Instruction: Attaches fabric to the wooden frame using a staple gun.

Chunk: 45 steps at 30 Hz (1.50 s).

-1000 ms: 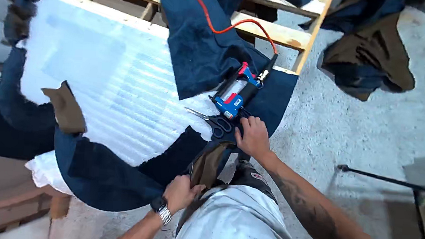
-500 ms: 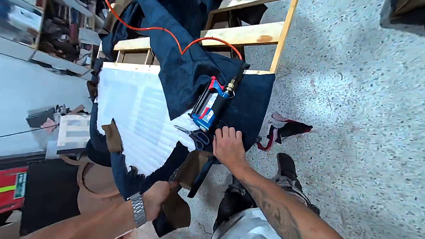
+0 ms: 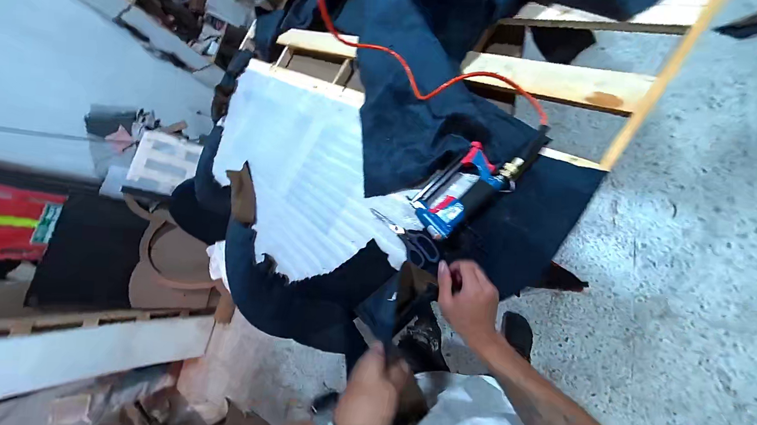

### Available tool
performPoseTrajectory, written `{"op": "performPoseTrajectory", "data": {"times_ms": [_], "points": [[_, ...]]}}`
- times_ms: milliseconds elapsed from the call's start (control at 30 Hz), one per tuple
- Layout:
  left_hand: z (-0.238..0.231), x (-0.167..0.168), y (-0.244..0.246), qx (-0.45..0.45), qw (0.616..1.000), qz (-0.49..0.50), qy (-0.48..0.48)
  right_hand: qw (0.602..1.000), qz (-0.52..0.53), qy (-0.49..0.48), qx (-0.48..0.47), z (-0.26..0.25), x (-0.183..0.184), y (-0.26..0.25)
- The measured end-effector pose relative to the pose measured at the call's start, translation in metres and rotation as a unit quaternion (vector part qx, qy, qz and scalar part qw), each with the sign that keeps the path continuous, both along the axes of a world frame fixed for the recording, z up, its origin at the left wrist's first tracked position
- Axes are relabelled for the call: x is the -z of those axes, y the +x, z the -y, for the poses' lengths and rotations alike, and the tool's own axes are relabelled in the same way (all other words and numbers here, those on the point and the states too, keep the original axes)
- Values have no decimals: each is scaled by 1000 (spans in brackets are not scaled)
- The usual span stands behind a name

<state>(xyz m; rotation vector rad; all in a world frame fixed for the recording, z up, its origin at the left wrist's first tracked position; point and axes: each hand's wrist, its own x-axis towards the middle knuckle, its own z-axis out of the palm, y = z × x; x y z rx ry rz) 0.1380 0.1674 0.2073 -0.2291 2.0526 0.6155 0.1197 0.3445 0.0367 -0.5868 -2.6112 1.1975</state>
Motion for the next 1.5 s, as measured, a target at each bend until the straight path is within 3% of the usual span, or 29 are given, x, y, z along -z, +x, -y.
{"op": "performPoseTrajectory", "data": {"times_ms": [33, 67, 133, 167, 233, 300, 367, 400, 467, 600, 667, 767, 833, 967, 1033, 1100, 1167, 1267, 1367, 1433, 1500], "points": [[3, 9, 10, 77, 997, -6, 9, 991, 104, -71, -48, 18, -29, 4], [7, 16, 16, 145, 989, 6, 30, 951, 247, -158, -103, 38, -53, 3], [29, 19, 2, 211, 971, 13, 115, 814, 438, -361, -124, 76, -60, -3], [47, 17, -19, 184, 972, -2, 146, 757, 460, -457, -84, 88, -56, -10], [101, 22, -66, 31, 984, -110, 140, 672, 439, -595, 37, 104, -58, -29], [161, 70, -112, -30, 953, -300, 16, 622, 417, -655, 100, 123, -63, -43], [208, 142, -147, 23, 915, -402, -42, 602, 431, -664, 105, 145, -71, -45], [221, 175, -155, 57, 892, -446, -50, 600, 436, -665, 91, 154, -73, -47], [222, 206, -156, 90, 857, -501, -77, 588, 450, -671, 41, 159, -72, -59], [227, 208, -153, 91, 854, -509, -60, 617, 455, -641, 39, 173, -58, -105], [226, 206, -157, 93, 857, -506, -40, 646, 456, -612, -5, 105, -88, -90], [230, 205, -159, 79, 862, -498, -57, 608, 494, -619, -52, -72, -141, -72], [224, 202, -148, 79, 874, -475, -68, 615, 507, -604, -36, -116, -169, -49], [220, 200, -165, 73, 859, -500, -79, 581, 445, -646, -217, -62, -141, -72], [216, 201, -159, 64, 861, -498, -86, 554, 451, -647, -266, -36, -132, -64], [215, 201, -164, 64, 857, -503, -92, 552, 448, -635, -301, -36, -136, -45], [212, 202, -159, 63, 860, -497, -98, 574, 465, -595, -317, -66, -139, -25], [209, 201, -157, 65, 853, -506, -108, 611, 468, -579, -270, -101, -123, -18], [212, 201, -161, 76, 848, -511, -120, 610, 453, -590, -272, -78, -123, -37], [209, 203, -156, 70, 849, -509, -123, 649, 443, -579, -216, -80, -159, -51], [199, 201, -142, 39, 855, -505, -110, 720, 388, -563, -123, -134, -219, -54]]}}
